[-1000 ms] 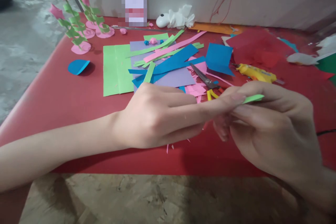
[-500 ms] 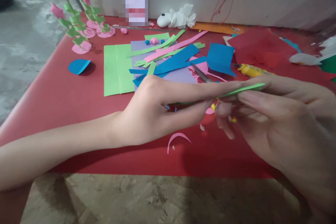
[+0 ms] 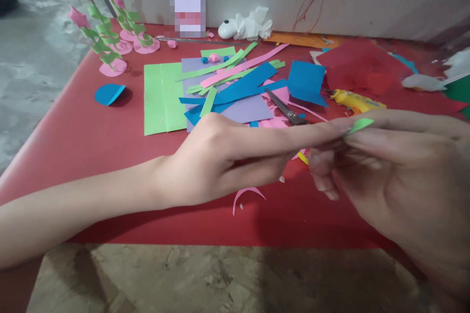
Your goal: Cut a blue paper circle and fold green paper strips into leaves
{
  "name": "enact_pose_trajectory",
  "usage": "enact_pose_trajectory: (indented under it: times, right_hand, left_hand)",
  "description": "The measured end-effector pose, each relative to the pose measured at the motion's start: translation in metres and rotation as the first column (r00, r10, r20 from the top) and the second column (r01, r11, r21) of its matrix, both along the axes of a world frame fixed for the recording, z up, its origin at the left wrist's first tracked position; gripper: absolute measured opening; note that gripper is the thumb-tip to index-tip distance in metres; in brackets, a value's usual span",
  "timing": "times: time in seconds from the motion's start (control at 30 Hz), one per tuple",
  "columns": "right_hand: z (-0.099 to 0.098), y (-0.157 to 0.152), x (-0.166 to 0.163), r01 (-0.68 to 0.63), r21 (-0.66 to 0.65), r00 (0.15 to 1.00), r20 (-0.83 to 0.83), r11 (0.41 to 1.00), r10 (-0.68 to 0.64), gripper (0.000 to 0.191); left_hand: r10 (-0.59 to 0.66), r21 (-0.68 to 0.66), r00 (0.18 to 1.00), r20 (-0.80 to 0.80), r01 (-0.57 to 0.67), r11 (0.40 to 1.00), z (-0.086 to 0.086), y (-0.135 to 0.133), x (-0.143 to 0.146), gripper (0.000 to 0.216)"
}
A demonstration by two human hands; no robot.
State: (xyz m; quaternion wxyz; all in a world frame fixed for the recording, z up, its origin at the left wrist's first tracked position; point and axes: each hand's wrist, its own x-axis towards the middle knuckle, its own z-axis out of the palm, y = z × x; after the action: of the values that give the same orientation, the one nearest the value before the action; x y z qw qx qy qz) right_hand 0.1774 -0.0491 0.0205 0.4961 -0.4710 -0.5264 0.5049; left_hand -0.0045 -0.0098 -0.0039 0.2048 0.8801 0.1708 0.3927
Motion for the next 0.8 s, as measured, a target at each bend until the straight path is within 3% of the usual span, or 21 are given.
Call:
enact_pose_trajectory:
  times: [0.1, 0.17, 0.5, 0.63, 0.8]
  right_hand:
    - [0.001, 0.005, 0.001, -0.03, -0.077, 1.0, -0.011, 0.997, 0.029, 0.03]
    - [0.001, 0.009, 0.002, -0.049, -0.141, 0.999, -0.015, 0.989, 0.048, 0.029]
    - [-0.003, 0.019, 0.007, -0.066, -0.238, 0.998, -0.032, 0.969, 0.06, 0.035]
    - [-0.002, 0.021, 0.007, -0.066, -0.23, 0.998, -0.015, 0.971, 0.064, 0.032]
    - [-0.001, 0.022, 0.012, -0.06, -0.197, 0.998, 0.022, 0.979, 0.066, 0.026]
  left_hand:
    - [0.082, 0.265, 0.996, -0.027, -0.072, 0.962, -0.002, 0.004, -0.001, 0.032]
    - [0.152, 0.374, 0.988, -0.027, -0.131, 0.918, -0.005, 0.007, -0.001, 0.031]
    - [0.213, 0.52, 0.977, -0.03, -0.166, 0.838, -0.013, 0.015, -0.004, 0.033]
    - [0.231, 0.476, 0.972, -0.029, -0.19, 0.859, -0.012, 0.016, -0.003, 0.032]
    - [0.112, 0.211, 0.994, 0.011, -0.112, 0.971, -0.008, 0.011, 0.001, 0.028]
